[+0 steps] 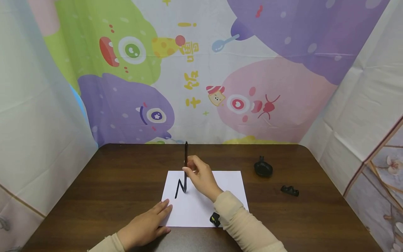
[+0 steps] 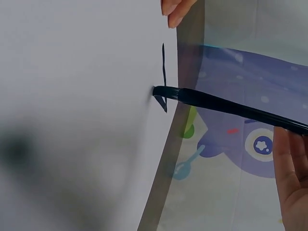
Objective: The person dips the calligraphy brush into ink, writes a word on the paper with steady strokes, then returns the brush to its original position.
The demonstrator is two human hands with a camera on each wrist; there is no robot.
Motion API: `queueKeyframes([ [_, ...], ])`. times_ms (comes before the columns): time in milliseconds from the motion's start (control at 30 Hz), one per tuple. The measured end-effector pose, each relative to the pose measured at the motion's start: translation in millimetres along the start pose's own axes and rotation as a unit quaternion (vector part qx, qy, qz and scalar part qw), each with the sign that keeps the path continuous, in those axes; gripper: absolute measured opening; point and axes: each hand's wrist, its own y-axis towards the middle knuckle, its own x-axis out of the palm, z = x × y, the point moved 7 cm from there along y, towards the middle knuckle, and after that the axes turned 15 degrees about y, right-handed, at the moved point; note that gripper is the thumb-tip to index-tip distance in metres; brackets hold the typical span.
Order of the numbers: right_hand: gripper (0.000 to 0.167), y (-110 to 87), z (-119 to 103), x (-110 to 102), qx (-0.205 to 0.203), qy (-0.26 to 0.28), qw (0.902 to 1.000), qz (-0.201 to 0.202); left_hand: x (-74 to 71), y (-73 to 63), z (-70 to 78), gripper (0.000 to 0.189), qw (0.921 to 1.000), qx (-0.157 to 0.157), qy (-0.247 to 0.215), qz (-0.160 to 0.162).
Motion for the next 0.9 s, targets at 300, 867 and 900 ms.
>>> queueKeyframes([
  [300, 0.017, -6.7, -5.3, -2.2, -0.010, -0.004, 0.9999, -0.008, -0.6, -0.4, -0.4, 0.066, 1.0000, 0.001, -0.003, 0.005],
  [867, 0.018, -2.5, -14.4, -5.0, 0.021, 0.008, 0.9996, -0.018, 0.0, -0.5, -0.5, 0.066, 0.9999, 0.004, 0.001, 0.011],
  [900, 0.018, -2.1, -15.3, -5.1, 0.021, 0.008, 0.9996, -0.019, 0.3, -0.5, -0.5, 0.066, 1.0000, 0.003, 0.000, 0.009],
])
